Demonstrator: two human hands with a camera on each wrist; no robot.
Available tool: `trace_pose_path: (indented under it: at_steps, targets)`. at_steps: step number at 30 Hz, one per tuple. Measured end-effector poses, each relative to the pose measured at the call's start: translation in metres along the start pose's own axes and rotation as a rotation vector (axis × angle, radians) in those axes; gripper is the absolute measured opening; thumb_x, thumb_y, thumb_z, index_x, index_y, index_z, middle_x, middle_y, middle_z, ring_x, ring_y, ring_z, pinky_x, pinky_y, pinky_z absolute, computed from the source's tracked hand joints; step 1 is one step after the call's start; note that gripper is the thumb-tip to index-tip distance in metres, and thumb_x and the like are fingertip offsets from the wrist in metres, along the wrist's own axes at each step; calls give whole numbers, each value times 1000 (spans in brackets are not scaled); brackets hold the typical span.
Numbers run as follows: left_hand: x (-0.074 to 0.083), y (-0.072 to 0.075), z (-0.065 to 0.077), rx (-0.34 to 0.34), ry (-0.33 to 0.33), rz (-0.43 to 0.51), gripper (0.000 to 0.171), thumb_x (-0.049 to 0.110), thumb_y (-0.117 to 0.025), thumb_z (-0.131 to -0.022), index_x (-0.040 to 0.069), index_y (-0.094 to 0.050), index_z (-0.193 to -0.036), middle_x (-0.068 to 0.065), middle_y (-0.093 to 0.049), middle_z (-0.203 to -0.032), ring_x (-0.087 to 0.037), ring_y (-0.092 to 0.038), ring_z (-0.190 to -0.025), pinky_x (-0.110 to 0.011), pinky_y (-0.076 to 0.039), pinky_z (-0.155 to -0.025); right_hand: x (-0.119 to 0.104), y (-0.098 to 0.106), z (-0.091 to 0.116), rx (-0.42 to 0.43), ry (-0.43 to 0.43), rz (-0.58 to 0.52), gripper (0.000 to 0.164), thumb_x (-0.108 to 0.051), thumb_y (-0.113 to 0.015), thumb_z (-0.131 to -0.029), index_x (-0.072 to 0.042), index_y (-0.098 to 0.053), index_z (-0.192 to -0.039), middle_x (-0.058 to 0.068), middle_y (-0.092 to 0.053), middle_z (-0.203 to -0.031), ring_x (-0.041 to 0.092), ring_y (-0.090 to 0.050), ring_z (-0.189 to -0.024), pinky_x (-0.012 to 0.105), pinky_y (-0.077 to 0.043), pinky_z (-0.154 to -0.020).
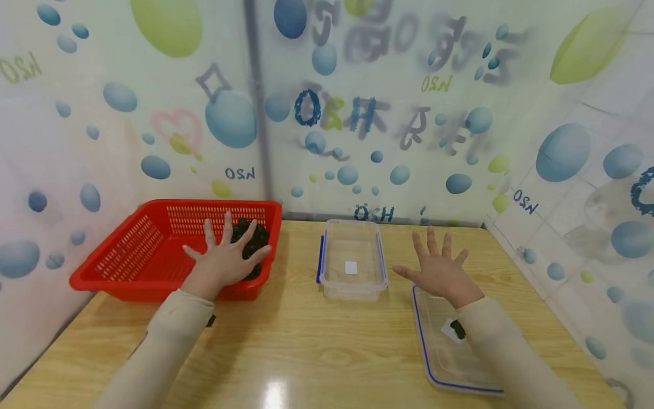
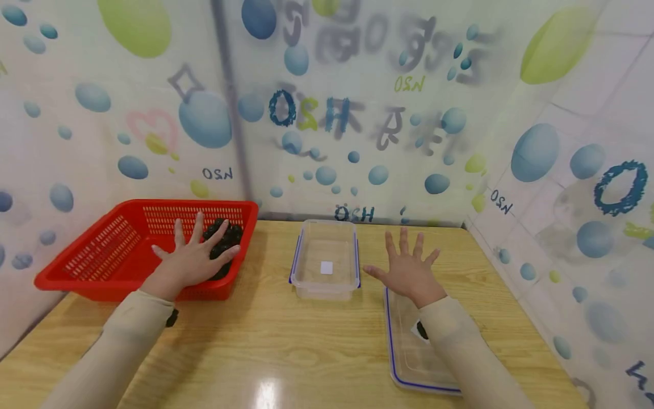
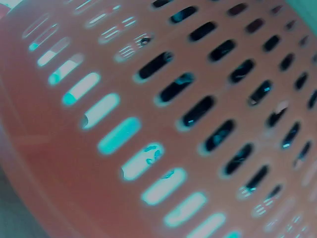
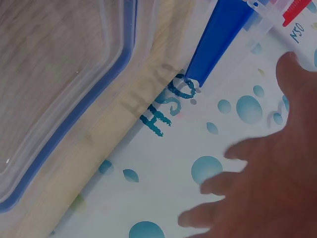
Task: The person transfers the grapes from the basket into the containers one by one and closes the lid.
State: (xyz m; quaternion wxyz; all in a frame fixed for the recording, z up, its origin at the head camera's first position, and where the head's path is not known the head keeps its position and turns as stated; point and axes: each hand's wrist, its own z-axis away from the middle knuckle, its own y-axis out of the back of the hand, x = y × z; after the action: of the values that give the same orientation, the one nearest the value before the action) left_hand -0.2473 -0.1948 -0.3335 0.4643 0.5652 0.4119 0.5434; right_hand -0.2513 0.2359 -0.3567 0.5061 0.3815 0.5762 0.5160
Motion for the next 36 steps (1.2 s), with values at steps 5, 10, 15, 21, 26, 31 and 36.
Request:
trace_pose_path:
  at_steps: [5,10,15,21,26,31,36]
  targets:
    - [0,4,0,-1,-1,12,93,79,-29,-88,23,-9,-159,-24,21,-157,-55,30,-133,-85,15,-80,2,0,-2,-14,44,-40,97,-70,-39,-93,0,-16,-156,34,-4,-156,58,4,-138,79,1,-98]
    - [-7,9,0,23,-8,34,96,79,-33,-87,21,-9,-159,-27,15,-157,-57,22,-135,-85,10,-85,-1,1,-10,37,142,-188,84,-57,-44,-99,0,-16,-156,31,-15,-156,50,-14,-141,68,-16,-108]
    - [-16,12,-1,45,-49,84,88,66,-53,-90,14,-26,-157,-30,-9,-158,-55,-9,-140,-81,-13,-97,-6,-3,-21,105,198,-399,68,-39,-51,-103,-12,-21,-157,20,-25,-157,43,-28,-139,60,-25,-109]
    - [-26,8,-3,19,-54,161,72,42,-72,-88,7,-45,-146,-31,-33,-146,-52,-36,-127,-69,-37,-95,-12,-19,-32,125,174,-538,57,-26,-55,-102,-14,-34,-154,20,-35,-152,47,-42,-130,58,-36,-104]
    - [-31,2,-12,-73,-41,172,74,41,-76,-84,6,-48,-144,-33,-32,-144,-53,-32,-125,-69,-37,-94,-14,-29,-35,97,121,-530,52,-22,-55,-102,-9,-40,-150,21,-40,-149,46,-46,-126,57,-39,-101]
    - [-33,1,-19,-134,-47,179,74,38,-77,-84,5,-46,-143,-35,-32,-145,-54,-34,-125,-70,-34,-97,-16,-36,-37,72,122,-545,53,-22,-53,-103,-5,-38,-151,21,-36,-151,43,-42,-131,54,-37,-104]
    - [-36,2,-20,-187,-29,202,76,34,-79,-82,5,-42,-142,-34,-39,-140,-49,-44,-118,-68,-36,-96,-20,-39,-38,50,128,-561,52,-22,-52,-104,-5,-38,-151,20,-36,-152,41,-37,-135,52,-35,-106]
